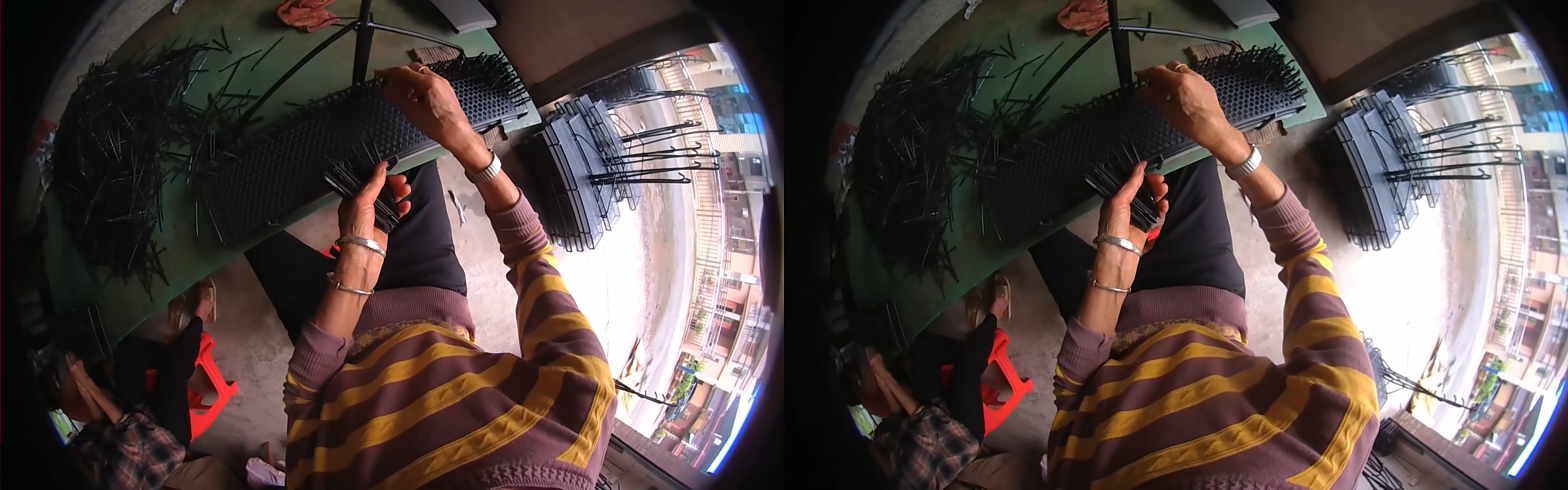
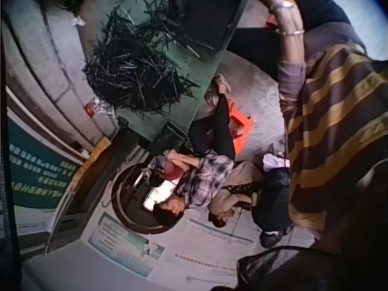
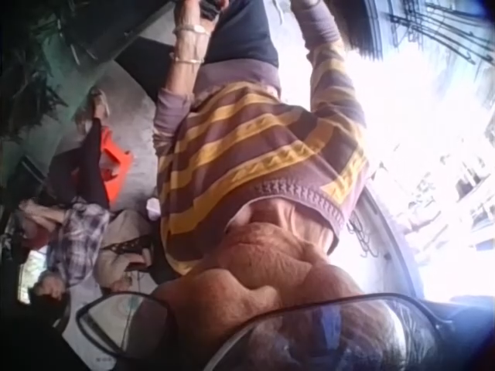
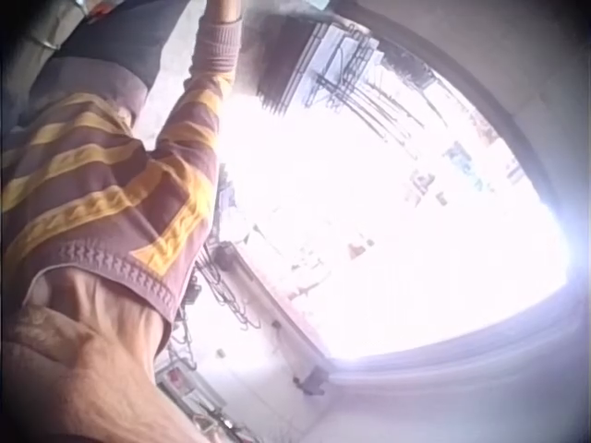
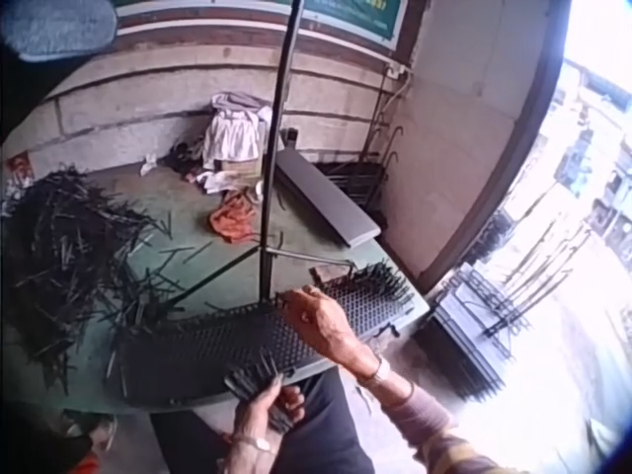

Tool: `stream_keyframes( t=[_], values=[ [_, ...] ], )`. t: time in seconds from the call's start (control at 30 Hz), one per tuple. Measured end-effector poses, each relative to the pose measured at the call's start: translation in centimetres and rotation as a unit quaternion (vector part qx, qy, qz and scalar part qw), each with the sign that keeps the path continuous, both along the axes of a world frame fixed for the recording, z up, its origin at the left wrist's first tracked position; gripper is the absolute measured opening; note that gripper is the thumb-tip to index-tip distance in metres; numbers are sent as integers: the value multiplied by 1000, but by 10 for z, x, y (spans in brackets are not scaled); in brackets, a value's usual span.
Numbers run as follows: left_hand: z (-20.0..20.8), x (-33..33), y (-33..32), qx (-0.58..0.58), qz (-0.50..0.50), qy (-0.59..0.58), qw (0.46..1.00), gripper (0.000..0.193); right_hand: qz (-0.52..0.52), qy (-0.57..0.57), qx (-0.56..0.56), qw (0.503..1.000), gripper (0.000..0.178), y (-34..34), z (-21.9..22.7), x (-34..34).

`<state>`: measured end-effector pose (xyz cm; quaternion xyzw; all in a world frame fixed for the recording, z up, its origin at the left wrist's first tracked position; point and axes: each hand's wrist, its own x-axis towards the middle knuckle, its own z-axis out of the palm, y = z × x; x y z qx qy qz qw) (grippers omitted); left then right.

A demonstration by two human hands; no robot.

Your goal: Inserting and securing thin black strips into a mesh frame using a tool.

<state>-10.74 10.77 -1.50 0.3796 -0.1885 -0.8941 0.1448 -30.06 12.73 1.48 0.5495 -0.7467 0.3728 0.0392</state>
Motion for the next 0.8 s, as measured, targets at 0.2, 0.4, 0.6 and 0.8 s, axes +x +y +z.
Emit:
stream_keyframes(
  t=[0.2,0.4,0.6,0.8],
  values=[
    [6,-1,1,-23,-22,-15,999,26,184,-386,171,888,22,26,19,21],
    [1,-2,1,-40,-60,4,997,28,175,-441,175,863,17,32,18,16],
    [-9,-6,-2,20,-18,23,999,27,138,-428,82,890,12,40,37,9],
    [-17,-11,-1,47,-48,16,998,25,-16,-146,-82,986,9,23,37,-12]
  ],
)
